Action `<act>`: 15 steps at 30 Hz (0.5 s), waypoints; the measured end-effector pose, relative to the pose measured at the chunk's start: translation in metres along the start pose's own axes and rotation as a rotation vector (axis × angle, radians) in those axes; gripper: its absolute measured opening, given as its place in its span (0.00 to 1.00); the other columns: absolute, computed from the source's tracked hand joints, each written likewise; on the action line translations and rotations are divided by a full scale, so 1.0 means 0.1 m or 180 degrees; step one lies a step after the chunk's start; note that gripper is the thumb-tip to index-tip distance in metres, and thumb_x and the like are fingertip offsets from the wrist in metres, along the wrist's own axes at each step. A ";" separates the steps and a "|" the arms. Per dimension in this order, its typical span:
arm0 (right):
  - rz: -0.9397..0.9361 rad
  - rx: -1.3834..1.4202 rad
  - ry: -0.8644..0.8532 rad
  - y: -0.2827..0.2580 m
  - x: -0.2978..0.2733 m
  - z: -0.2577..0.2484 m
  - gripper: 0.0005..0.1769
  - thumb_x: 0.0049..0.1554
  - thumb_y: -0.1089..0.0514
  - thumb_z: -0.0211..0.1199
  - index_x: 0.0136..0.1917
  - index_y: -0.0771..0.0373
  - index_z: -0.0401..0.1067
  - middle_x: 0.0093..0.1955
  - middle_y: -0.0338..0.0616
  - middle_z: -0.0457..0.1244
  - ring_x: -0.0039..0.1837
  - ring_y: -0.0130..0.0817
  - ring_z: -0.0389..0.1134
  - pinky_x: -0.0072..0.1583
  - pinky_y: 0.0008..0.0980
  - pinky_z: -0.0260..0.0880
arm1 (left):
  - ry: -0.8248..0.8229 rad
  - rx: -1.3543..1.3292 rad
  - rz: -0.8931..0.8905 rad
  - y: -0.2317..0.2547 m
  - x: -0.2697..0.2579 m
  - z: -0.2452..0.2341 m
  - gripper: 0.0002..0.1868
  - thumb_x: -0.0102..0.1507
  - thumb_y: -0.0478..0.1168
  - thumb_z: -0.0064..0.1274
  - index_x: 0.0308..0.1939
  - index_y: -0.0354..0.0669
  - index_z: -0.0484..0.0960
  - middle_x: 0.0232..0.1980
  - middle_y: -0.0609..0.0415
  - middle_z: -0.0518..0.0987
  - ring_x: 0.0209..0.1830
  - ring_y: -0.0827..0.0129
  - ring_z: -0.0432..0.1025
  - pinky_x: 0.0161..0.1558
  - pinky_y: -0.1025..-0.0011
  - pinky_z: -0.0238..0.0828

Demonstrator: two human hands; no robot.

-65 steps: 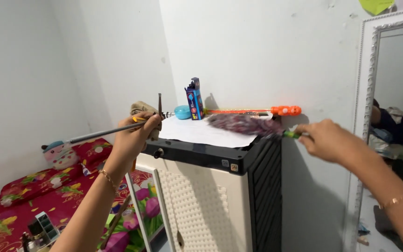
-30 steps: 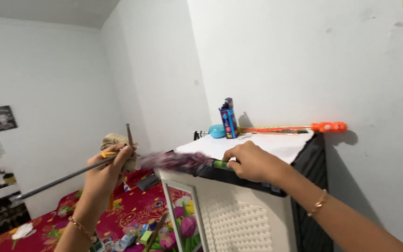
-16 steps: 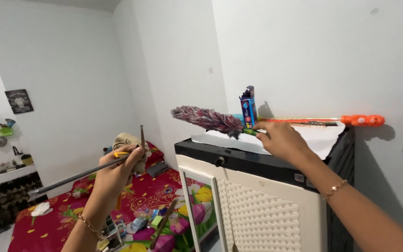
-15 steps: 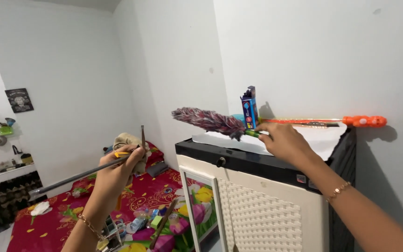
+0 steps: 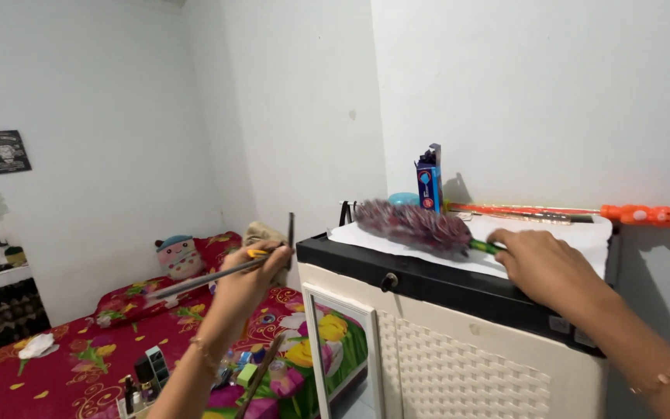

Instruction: Cleaning a storage cabinet using a duster and wet wipes.

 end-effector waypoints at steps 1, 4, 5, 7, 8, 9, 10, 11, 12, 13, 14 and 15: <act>0.0120 -0.0194 -0.0155 0.03 -0.03 0.04 0.15 0.65 0.52 0.49 0.63 0.43 0.70 0.56 0.42 0.71 0.58 0.46 0.72 0.52 0.46 0.71 | -0.0089 -0.0168 -0.0025 -0.02 0.05 0.08 0.13 0.67 0.35 0.53 0.49 0.27 0.85 0.34 0.45 0.80 0.26 0.71 0.67 0.26 0.83 0.64; 0.0379 -0.0091 -0.0130 0.01 -0.09 0.04 0.18 0.65 0.53 0.48 0.67 0.45 0.68 0.59 0.48 0.71 0.57 0.53 0.74 0.51 0.47 0.71 | -0.0451 0.0035 0.0302 -0.10 0.42 0.39 0.07 0.68 0.38 0.54 0.44 0.37 0.84 0.30 0.53 0.77 0.27 0.73 0.67 0.30 0.79 0.66; 0.0385 -0.0097 -0.0144 0.00 -0.12 0.03 0.18 0.65 0.53 0.48 0.67 0.45 0.68 0.59 0.48 0.71 0.57 0.53 0.74 0.51 0.47 0.71 | -0.0457 0.0031 0.0288 -0.14 0.56 0.52 0.07 0.68 0.38 0.54 0.44 0.37 0.84 0.30 0.53 0.77 0.27 0.73 0.67 0.30 0.79 0.66; 0.0621 -0.0023 -0.0071 0.04 -0.15 -0.02 0.19 0.67 0.52 0.46 0.69 0.48 0.65 0.57 0.53 0.71 0.58 0.57 0.73 0.50 0.50 0.70 | -0.0472 0.0839 0.0321 -0.17 0.84 0.79 0.09 0.67 0.43 0.56 0.39 0.42 0.84 0.34 0.56 0.79 0.29 0.75 0.70 0.31 0.82 0.71; 0.0621 -0.0021 -0.0056 0.02 -0.16 -0.04 0.19 0.67 0.52 0.46 0.69 0.48 0.65 0.57 0.53 0.71 0.58 0.57 0.73 0.50 0.50 0.70 | -0.0470 0.0837 0.0336 -0.26 1.01 0.91 0.09 0.67 0.43 0.56 0.39 0.42 0.84 0.34 0.56 0.79 0.29 0.75 0.70 0.31 0.82 0.71; 0.0711 -0.0039 -0.0117 0.02 -0.19 -0.05 0.19 0.67 0.52 0.44 0.69 0.48 0.64 0.57 0.53 0.71 0.56 0.56 0.73 0.49 0.48 0.69 | -0.0565 0.1148 0.0575 -0.29 1.17 1.06 0.09 0.66 0.44 0.57 0.37 0.42 0.85 0.37 0.55 0.81 0.32 0.73 0.73 0.34 0.78 0.74; 0.0808 -0.0070 -0.0191 0.04 -0.23 -0.05 0.18 0.68 0.53 0.42 0.69 0.47 0.64 0.57 0.52 0.71 0.55 0.54 0.74 0.48 0.46 0.68 | -0.0664 0.1445 0.0800 -0.35 1.30 1.24 0.10 0.64 0.44 0.59 0.34 0.43 0.86 0.40 0.54 0.83 0.34 0.71 0.76 0.37 0.74 0.77; 0.0814 -0.0083 -0.0189 0.05 -0.20 -0.01 0.18 0.68 0.53 0.42 0.69 0.47 0.64 0.57 0.52 0.71 0.55 0.54 0.74 0.48 0.46 0.68 | -0.0667 0.1432 0.0801 -0.44 1.40 1.36 0.10 0.64 0.44 0.59 0.34 0.43 0.86 0.40 0.54 0.83 0.34 0.71 0.76 0.37 0.74 0.77; 0.0815 -0.0125 -0.0182 0.06 -0.17 0.01 0.18 0.67 0.53 0.44 0.68 0.47 0.65 0.57 0.52 0.71 0.57 0.55 0.74 0.51 0.48 0.69 | -0.0743 0.1758 0.0863 -0.51 1.51 1.52 0.13 0.65 0.46 0.60 0.30 0.42 0.83 0.35 0.53 0.82 0.31 0.71 0.73 0.35 0.72 0.73; 0.0815 -0.0166 -0.0176 0.08 -0.14 0.03 0.18 0.66 0.53 0.46 0.67 0.46 0.66 0.58 0.53 0.72 0.59 0.56 0.74 0.55 0.49 0.71 | -0.0816 0.2086 0.0924 -0.59 1.60 1.68 0.18 0.65 0.48 0.60 0.25 0.42 0.79 0.31 0.52 0.80 0.28 0.70 0.70 0.32 0.71 0.70; 0.0821 -0.0191 -0.0161 0.11 -0.12 0.06 0.18 0.66 0.53 0.46 0.67 0.46 0.66 0.58 0.53 0.72 0.59 0.56 0.74 0.55 0.49 0.71 | -0.0811 0.2058 0.0933 -0.69 1.68 1.76 0.18 0.65 0.48 0.60 0.25 0.42 0.79 0.31 0.52 0.80 0.28 0.70 0.70 0.32 0.71 0.70; 0.0749 -0.0186 -0.0083 0.13 -0.10 0.08 0.17 0.65 0.52 0.47 0.65 0.47 0.67 0.58 0.53 0.71 0.60 0.56 0.73 0.56 0.50 0.71 | -0.0887 0.2609 0.1099 -0.78 1.74 1.89 0.08 0.63 0.44 0.57 0.35 0.44 0.82 0.41 0.49 0.78 0.34 0.59 0.73 0.35 0.60 0.72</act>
Point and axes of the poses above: each hand's wrist, its own x-axis towards the middle knuckle, its own z-axis out of the palm, y = z × x, the point moved 8 cm from there along x, towards the middle knuckle
